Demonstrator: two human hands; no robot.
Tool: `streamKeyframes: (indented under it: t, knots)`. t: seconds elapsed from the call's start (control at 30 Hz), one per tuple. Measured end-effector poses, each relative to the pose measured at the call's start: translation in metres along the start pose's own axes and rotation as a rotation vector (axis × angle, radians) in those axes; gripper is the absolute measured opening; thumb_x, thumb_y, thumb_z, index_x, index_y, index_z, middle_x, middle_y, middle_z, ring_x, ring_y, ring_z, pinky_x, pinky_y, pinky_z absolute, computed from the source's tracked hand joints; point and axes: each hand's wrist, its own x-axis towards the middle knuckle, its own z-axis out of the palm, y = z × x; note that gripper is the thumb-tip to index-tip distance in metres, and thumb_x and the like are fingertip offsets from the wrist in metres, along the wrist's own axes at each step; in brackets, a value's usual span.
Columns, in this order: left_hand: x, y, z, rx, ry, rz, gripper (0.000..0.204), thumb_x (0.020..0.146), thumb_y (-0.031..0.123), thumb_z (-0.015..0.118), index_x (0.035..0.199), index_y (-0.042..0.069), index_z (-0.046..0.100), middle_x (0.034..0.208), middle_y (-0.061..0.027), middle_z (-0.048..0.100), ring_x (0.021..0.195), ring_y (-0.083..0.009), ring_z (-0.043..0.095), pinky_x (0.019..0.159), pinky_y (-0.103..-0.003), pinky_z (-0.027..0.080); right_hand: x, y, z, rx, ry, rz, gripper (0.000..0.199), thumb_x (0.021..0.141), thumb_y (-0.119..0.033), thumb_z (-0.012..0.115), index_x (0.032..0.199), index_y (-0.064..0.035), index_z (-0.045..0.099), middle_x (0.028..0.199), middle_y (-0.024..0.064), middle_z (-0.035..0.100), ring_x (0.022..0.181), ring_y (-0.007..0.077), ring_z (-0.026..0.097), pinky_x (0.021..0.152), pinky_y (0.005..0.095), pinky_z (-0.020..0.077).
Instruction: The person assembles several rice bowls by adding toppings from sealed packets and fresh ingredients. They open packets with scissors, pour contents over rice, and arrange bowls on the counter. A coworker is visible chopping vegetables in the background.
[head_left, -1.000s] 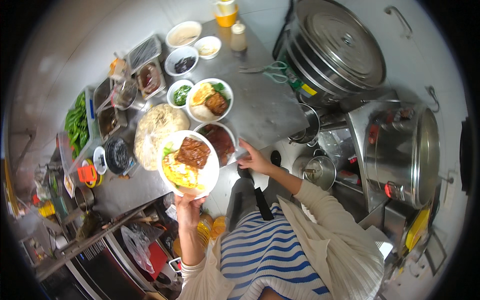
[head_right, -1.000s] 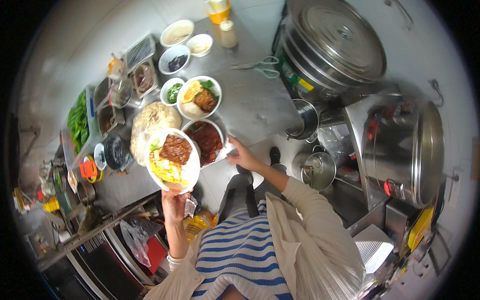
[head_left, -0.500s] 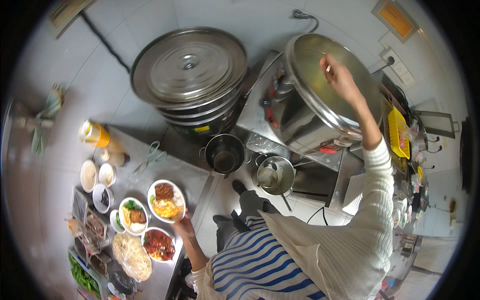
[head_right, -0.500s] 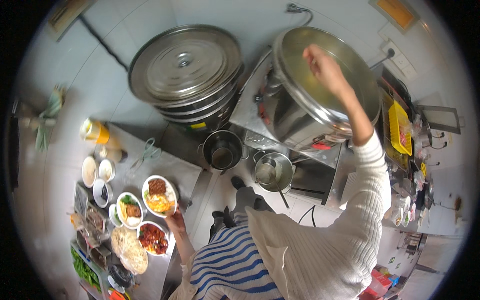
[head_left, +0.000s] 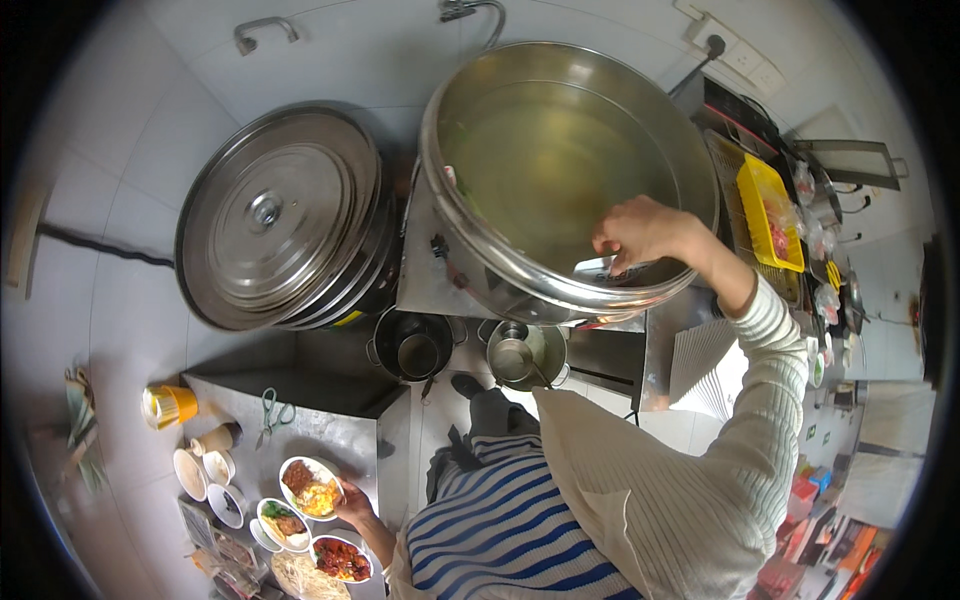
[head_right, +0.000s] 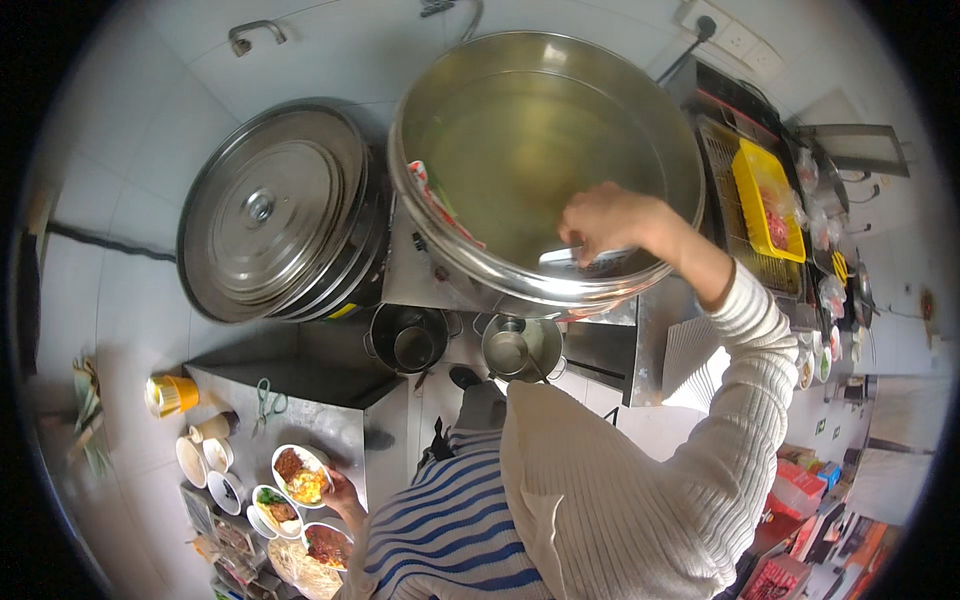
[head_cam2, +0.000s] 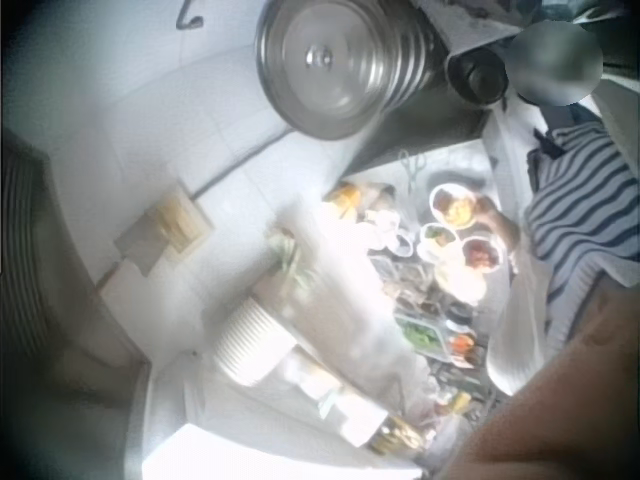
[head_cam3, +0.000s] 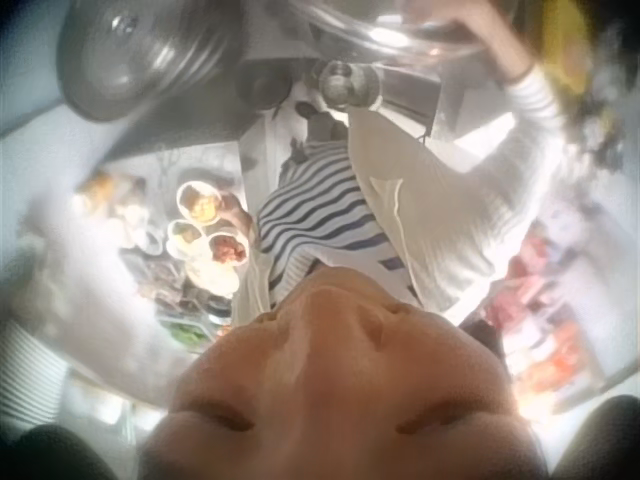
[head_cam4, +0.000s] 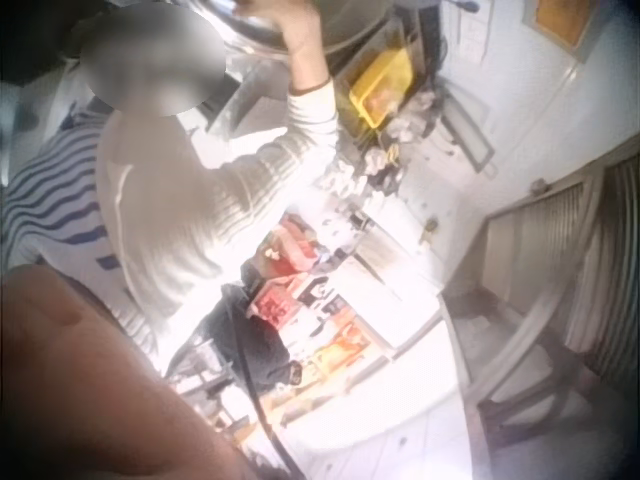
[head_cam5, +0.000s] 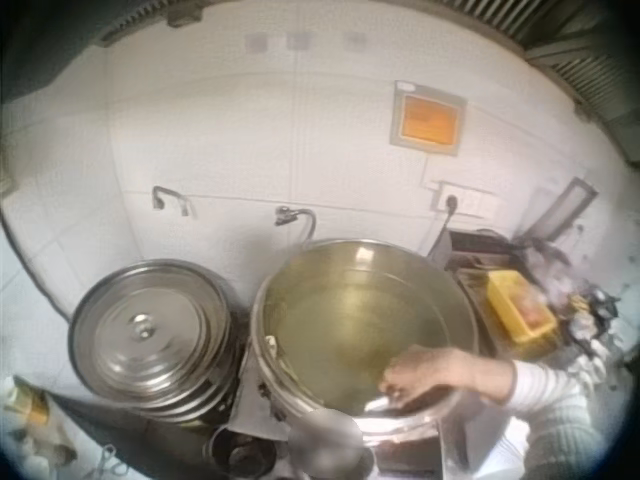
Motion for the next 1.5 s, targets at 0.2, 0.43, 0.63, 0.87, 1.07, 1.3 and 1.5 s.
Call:
streamKeyframes:
  t: [0.2, 0.43, 0.63, 0.87, 1.07, 1.3, 1.5]
  knots:
    - [0.011, 0.003, 0.009, 0.007, 0.154, 0.048, 0.046, 0.067, -0.004, 0.046, 0.111, -0.01, 0.052, 0.102, -0.0218, 0.061, 0.091, -0.0307, 0.064, 0.074, -0.035, 0.06, -0.005, 0.021, 0.017, -0.034, 0.132, -0.061, 0.01, 0.074, -0.015, 0.068, 0.082, -0.0088, 0.065, 0.076, 0.012, 0.065, 0.079, 0.0325, 0.064, 0.068, 0.0438, 0.0495]
    - [0.017, 0.006, -0.005, 0.01, 0.074, 0.054, 0.045, 0.067, 0.001, 0.046, 0.109, -0.011, 0.053, 0.1, -0.0225, 0.062, 0.091, -0.0298, 0.063, 0.078, -0.033, 0.057, -0.025, 0.057, -0.022, 0.112, 0.532, -0.008, 0.014, 0.081, -0.017, 0.061, 0.076, -0.0048, 0.057, 0.069, 0.015, 0.058, 0.068, 0.0338, 0.058, 0.058, 0.0431, 0.0429]
    - [0.0, -0.011, -0.009, 0.051, 0.01, 0.09, 0.042, 0.078, 0.009, 0.051, 0.118, -0.003, 0.048, 0.108, -0.0254, 0.059, 0.087, -0.031, 0.063, 0.066, -0.033, 0.057, -0.009, 0.015, -0.075, 0.482, 0.655, 0.089, 0.015, 0.085, -0.011, 0.057, 0.076, 0.001, 0.056, 0.062, -0.0003, 0.046, 0.061, 0.0087, 0.042, 0.057, 0.0276, 0.0347]
    - [-0.047, -0.034, 0.033, 0.136, 0.05, 0.065, 0.051, 0.074, 0.004, 0.053, 0.124, -0.001, 0.046, 0.114, -0.0137, 0.06, 0.099, -0.0291, 0.062, 0.085, -0.037, 0.053, 0.064, -0.123, -0.155, 0.857, 0.574, -0.122, 0.019, 0.091, -0.021, 0.056, 0.083, -0.0053, 0.063, 0.067, -0.0047, 0.056, 0.056, 0.0026, 0.045, 0.051, 0.0178, 0.0305]
    - [-0.092, -0.015, 0.053, 0.253, -0.056, -0.251, 0.052, 0.081, 0.008, 0.055, 0.129, -0.003, 0.039, 0.118, -0.0157, 0.059, 0.101, -0.0283, 0.062, 0.086, -0.036, 0.053, 0.171, -0.33, -0.077, 1.292, 0.434, -0.379, 0.018, 0.088, -0.021, 0.063, 0.075, -0.0096, 0.057, 0.058, -0.0084, 0.04, 0.047, 0.0018, 0.031, 0.042, 0.0205, 0.0203]
    - [-0.145, 0.065, 0.065, 0.858, -0.393, -0.152, 0.031, 0.091, 0.001, 0.046, 0.121, -0.005, 0.054, 0.108, -0.0121, 0.065, 0.085, -0.0167, 0.065, 0.077, -0.028, 0.053, 0.294, -0.556, 0.088, 1.705, 0.046, -0.116, 0.014, 0.084, -0.016, 0.067, 0.081, -0.0056, 0.059, 0.076, 0.0088, 0.066, 0.044, 0.003, 0.036, 0.034, 0.0168, 0.0212]
    - [-0.103, 0.164, 0.117, 1.442, -0.227, 0.863, 0.036, 0.078, -0.004, 0.057, 0.114, -0.001, 0.059, 0.095, -0.016, 0.064, 0.074, -0.025, 0.063, 0.067, -0.033, 0.051, 0.316, -0.663, 0.171, 1.68, 0.004, -0.076, 0.013, 0.086, -0.012, 0.063, 0.079, -0.0009, 0.063, 0.075, 0.0114, 0.069, 0.05, 0.0106, 0.054, 0.045, 0.0217, 0.0395]
